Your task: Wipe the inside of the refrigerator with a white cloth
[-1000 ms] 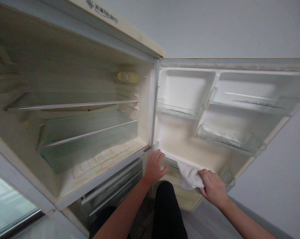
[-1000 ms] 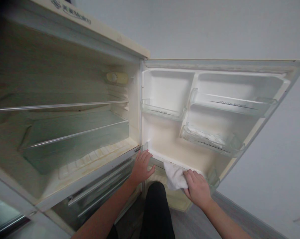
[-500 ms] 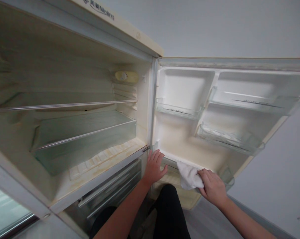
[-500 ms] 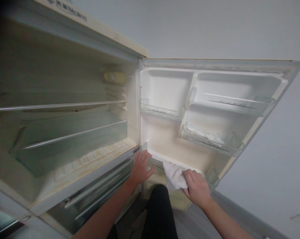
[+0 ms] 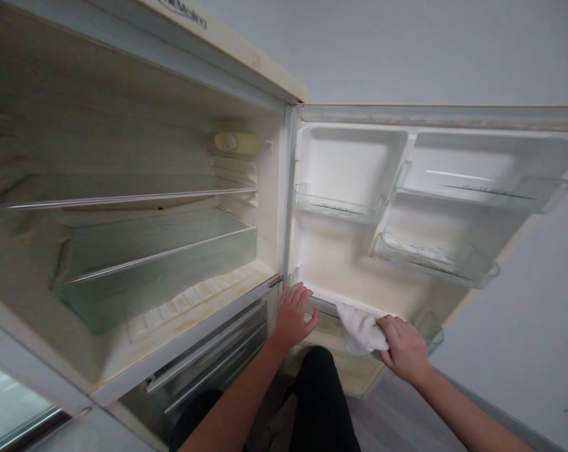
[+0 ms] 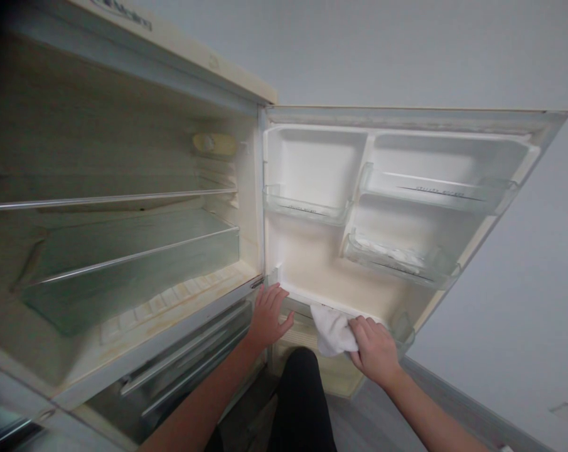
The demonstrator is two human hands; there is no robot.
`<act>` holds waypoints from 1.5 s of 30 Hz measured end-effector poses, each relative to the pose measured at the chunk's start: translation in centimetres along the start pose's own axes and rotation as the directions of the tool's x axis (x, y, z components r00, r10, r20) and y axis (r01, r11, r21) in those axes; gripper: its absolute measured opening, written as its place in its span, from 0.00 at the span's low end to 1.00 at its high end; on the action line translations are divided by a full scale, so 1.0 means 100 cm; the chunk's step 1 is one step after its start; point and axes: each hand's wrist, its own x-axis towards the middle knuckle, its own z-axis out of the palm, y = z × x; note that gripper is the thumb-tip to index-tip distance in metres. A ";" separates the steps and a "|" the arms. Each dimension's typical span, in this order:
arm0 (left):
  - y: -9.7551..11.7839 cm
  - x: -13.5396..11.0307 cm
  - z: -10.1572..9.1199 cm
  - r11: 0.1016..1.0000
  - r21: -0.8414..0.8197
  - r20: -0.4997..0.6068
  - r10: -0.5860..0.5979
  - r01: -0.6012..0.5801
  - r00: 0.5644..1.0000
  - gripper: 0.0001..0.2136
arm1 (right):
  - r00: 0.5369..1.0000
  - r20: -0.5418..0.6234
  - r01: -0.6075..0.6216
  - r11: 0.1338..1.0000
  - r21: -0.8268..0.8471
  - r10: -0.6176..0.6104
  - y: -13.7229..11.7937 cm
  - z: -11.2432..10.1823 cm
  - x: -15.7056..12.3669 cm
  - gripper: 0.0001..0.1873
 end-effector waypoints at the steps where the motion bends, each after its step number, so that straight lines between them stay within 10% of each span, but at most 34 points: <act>1: 0.000 0.000 0.000 1.000 -0.002 0.002 -0.002 0.002 1.000 0.20 | 1.000 0.002 -0.005 1.000 0.002 0.005 0.000 0.000 0.000 0.15; 45: -0.001 0.001 0.001 0.999 -0.035 -0.021 -0.005 0.005 1.000 0.21 | 1.000 -0.013 -0.005 1.000 0.009 0.005 -0.005 -0.006 0.003 0.14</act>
